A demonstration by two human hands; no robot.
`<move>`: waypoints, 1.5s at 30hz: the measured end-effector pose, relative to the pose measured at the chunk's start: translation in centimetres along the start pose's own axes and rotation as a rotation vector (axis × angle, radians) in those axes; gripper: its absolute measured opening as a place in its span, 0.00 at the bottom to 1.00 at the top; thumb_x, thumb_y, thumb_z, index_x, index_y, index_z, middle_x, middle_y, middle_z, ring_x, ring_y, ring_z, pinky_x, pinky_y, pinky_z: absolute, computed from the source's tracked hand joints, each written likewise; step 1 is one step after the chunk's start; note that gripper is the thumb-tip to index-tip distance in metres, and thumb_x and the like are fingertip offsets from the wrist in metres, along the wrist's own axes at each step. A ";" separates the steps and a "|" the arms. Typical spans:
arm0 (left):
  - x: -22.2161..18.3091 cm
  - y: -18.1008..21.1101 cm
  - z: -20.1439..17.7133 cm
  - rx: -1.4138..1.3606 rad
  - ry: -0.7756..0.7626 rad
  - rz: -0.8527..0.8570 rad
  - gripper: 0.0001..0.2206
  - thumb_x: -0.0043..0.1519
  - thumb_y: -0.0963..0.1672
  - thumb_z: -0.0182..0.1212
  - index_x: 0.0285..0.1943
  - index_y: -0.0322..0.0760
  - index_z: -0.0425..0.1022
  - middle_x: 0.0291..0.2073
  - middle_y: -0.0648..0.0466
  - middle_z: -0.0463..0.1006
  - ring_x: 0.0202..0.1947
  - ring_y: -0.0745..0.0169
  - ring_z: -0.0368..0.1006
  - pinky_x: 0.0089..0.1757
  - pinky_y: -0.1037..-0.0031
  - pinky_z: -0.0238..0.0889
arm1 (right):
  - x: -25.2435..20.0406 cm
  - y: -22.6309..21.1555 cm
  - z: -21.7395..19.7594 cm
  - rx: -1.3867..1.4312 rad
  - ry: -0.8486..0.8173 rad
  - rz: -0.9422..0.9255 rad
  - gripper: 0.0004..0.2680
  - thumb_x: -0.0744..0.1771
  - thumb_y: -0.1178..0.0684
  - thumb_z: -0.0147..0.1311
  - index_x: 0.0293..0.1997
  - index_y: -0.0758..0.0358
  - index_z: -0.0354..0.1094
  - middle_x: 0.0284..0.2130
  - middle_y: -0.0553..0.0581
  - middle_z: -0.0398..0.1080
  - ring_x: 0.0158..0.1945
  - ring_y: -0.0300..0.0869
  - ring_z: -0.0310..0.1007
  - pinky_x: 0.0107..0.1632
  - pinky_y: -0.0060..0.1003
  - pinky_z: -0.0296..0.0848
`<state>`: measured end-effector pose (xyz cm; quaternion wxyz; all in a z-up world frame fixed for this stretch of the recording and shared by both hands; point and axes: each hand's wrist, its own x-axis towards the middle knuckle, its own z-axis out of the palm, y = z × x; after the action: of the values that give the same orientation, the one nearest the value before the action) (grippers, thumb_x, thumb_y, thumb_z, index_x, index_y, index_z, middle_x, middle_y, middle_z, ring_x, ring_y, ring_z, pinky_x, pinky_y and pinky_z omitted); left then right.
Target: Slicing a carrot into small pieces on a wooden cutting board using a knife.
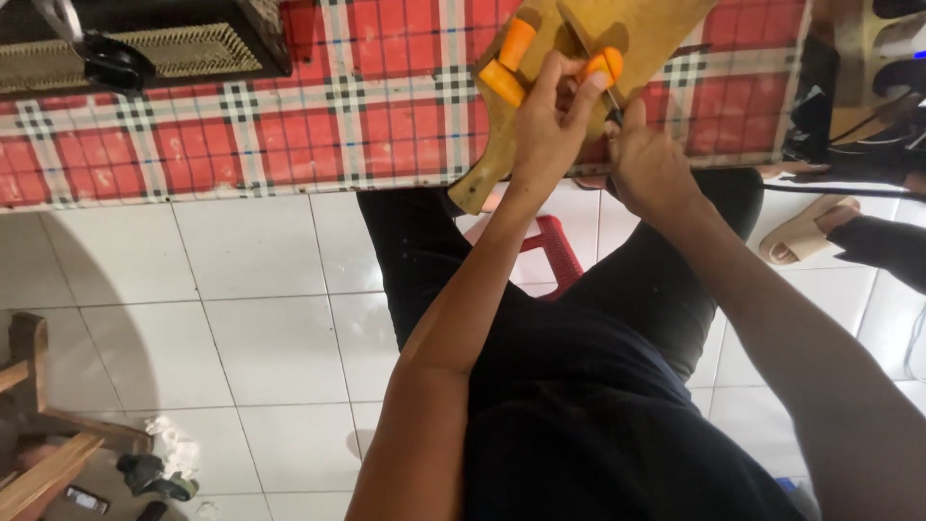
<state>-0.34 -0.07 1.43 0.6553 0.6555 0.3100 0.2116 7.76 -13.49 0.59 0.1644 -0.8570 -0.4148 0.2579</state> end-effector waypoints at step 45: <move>0.6 -1.7 0.7 -0.070 0.020 -0.029 0.10 0.63 0.52 0.55 0.40 0.50 0.63 0.28 0.65 0.64 0.31 0.75 0.64 0.35 0.79 0.63 | -6.3 -2.4 -2.3 -0.748 0.216 -0.002 0.19 0.77 0.44 0.33 0.67 0.73 0.60 0.19 0.58 0.68 0.21 0.51 0.76 0.25 0.42 0.78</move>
<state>0.38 -0.28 -0.37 0.6776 0.6257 0.3182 0.2193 4.33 -17.22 5.56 -0.1167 -0.8796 -0.4612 -0.0029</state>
